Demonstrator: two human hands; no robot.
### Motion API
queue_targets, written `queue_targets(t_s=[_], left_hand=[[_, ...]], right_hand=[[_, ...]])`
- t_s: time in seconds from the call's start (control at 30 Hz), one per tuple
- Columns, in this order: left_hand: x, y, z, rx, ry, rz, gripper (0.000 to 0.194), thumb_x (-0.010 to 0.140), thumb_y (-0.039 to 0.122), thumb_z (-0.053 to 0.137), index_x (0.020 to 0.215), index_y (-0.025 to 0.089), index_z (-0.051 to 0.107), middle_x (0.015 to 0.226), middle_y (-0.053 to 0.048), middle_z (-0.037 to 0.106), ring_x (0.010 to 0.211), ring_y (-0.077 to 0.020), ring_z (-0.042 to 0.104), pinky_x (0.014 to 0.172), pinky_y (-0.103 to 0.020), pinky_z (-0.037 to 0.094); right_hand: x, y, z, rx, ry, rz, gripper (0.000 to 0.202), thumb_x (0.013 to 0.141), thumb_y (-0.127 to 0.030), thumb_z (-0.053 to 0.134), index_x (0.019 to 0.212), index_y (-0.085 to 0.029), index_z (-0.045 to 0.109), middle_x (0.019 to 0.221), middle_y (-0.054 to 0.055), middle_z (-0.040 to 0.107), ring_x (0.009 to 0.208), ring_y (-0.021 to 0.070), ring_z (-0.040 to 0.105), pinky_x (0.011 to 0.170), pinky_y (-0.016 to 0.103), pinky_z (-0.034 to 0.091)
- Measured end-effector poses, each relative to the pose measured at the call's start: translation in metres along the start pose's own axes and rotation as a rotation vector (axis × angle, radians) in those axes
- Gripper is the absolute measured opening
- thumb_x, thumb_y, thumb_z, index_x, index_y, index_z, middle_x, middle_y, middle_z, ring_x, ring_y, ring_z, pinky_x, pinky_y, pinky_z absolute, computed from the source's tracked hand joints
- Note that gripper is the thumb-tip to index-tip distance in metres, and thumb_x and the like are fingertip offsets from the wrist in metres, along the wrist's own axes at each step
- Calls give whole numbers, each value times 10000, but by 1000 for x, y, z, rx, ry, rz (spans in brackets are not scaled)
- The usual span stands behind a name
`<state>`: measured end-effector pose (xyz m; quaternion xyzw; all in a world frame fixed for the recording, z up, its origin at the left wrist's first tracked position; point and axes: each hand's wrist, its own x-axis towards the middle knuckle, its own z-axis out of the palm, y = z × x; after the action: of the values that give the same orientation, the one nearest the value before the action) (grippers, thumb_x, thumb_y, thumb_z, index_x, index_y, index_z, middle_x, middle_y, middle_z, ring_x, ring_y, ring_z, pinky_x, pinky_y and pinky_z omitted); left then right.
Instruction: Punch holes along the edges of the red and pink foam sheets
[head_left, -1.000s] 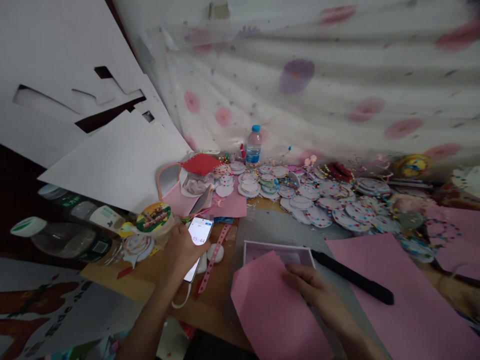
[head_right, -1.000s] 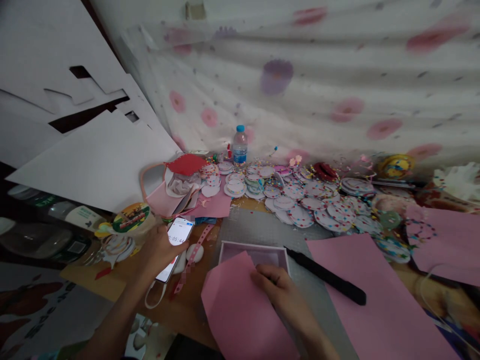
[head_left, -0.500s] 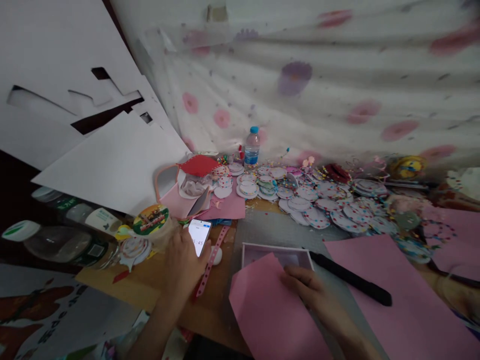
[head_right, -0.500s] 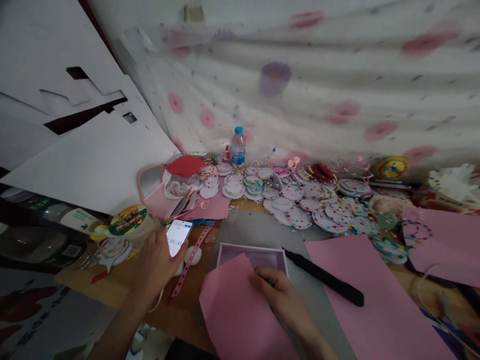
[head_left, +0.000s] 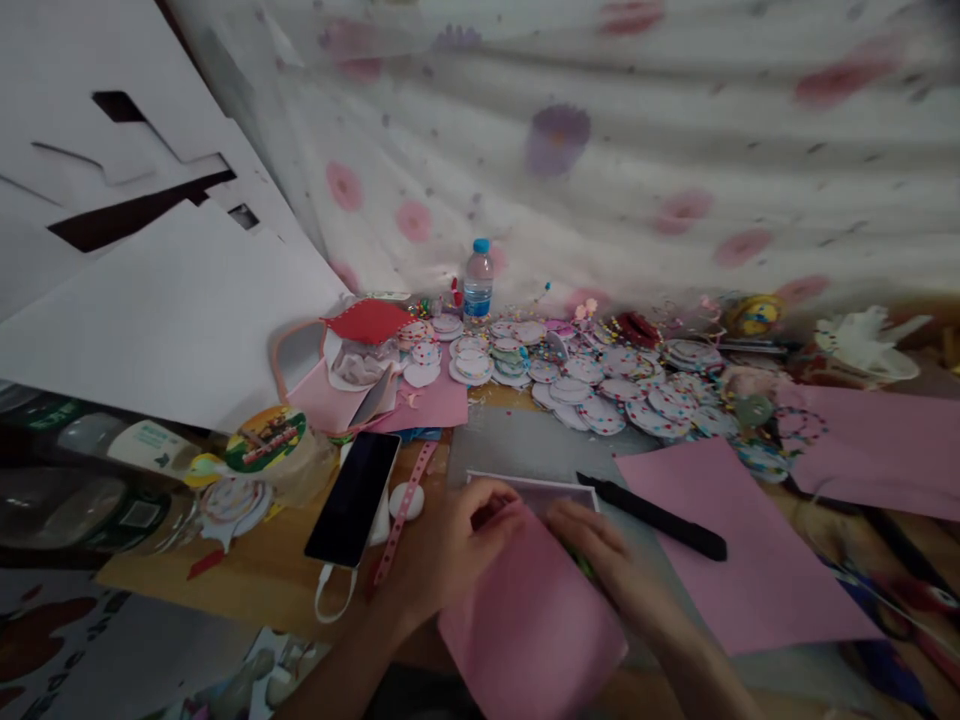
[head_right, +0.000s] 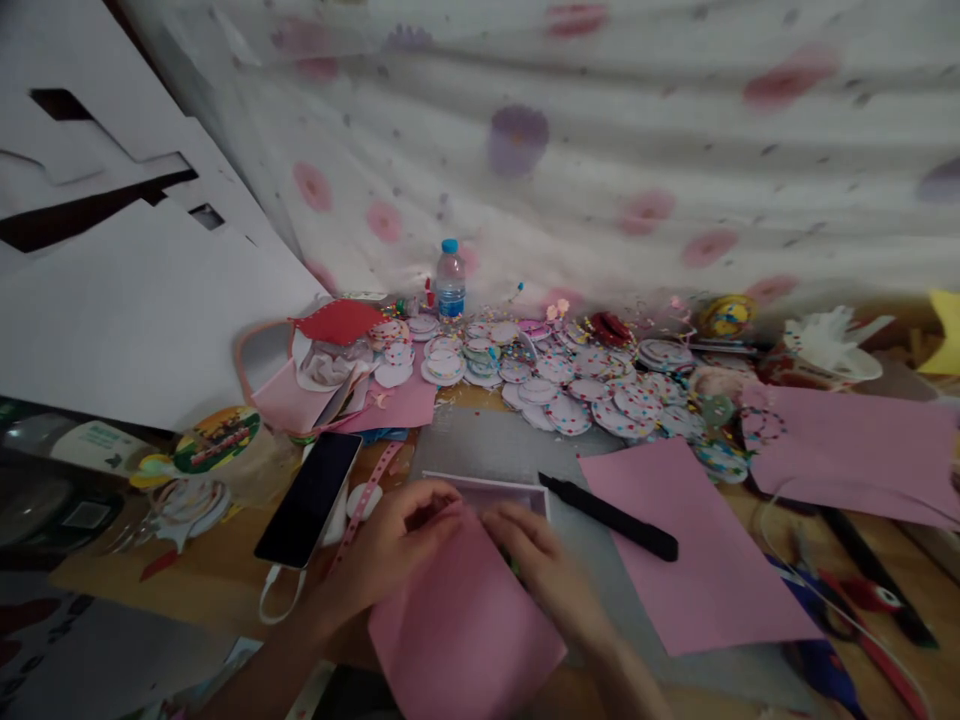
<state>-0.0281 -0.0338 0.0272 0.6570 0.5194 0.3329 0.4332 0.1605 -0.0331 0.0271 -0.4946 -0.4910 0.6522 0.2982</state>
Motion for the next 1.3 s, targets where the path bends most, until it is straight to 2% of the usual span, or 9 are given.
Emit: queue_targets(t_s=[0.07,0.13,0.2,0.27,0.37,0.47,0.73,0.97,1.3], left_hand=[[-2,1,-1,-43,3,-13,93,836,244,560,884,203,628,819,1,666,765,-149,612,670,-232,461],[-6,3,-3,-51,4,-33,88,826,246,564,855,195,630,786,8,654,734,-146,600,646,-227,454],[-9,3,-4,-39,5,-52,102,832,244,549,849,194,637,770,14,649,722,-147,599,637,-226,452],[-10,3,-5,-25,0,-53,117,838,239,537,846,197,646,766,17,652,724,-151,604,633,-226,454],[-8,5,-5,-3,-11,-36,137,849,235,525,882,211,656,818,9,678,771,-166,620,667,-238,469],[-6,9,-6,63,-5,-21,193,868,213,494,975,242,651,941,4,698,875,-178,626,758,-265,474],[-13,17,-5,170,72,61,190,903,236,475,1013,264,627,995,10,693,919,-166,629,803,-254,470],[-16,14,-1,216,106,125,187,900,204,467,1009,257,609,960,6,692,882,-163,639,769,-248,466],[-18,15,2,200,144,104,180,903,234,477,1013,277,614,976,21,694,891,-157,637,777,-245,467]], right_hand=[[3,-3,-6,181,-39,-36,204,799,-397,514,891,-217,540,815,11,529,712,152,488,615,249,393],[5,-7,-13,246,-101,-86,235,764,-328,558,963,-209,526,888,30,553,737,151,511,641,257,410],[6,-11,-18,189,-136,-138,258,755,-273,602,992,-205,525,970,43,565,816,151,533,719,266,420],[6,-16,-20,130,-167,-150,278,781,-293,621,1025,-214,516,998,40,569,859,144,543,775,277,422],[6,-22,-19,95,-216,-127,344,750,-363,672,1021,-217,517,891,6,564,749,119,542,684,251,437],[5,-24,-16,48,-177,-140,406,704,-360,712,1040,-221,532,862,-3,553,693,107,516,593,218,422],[-8,-24,-12,-278,36,-253,407,709,-280,712,1092,-253,575,780,-16,546,669,123,497,599,233,427],[-9,-25,-7,-440,39,-291,326,743,-267,691,1046,-244,573,785,-11,573,675,129,516,619,238,439],[-12,-30,-3,-537,61,-324,271,740,-250,681,996,-236,594,797,8,594,689,146,507,623,259,424]])
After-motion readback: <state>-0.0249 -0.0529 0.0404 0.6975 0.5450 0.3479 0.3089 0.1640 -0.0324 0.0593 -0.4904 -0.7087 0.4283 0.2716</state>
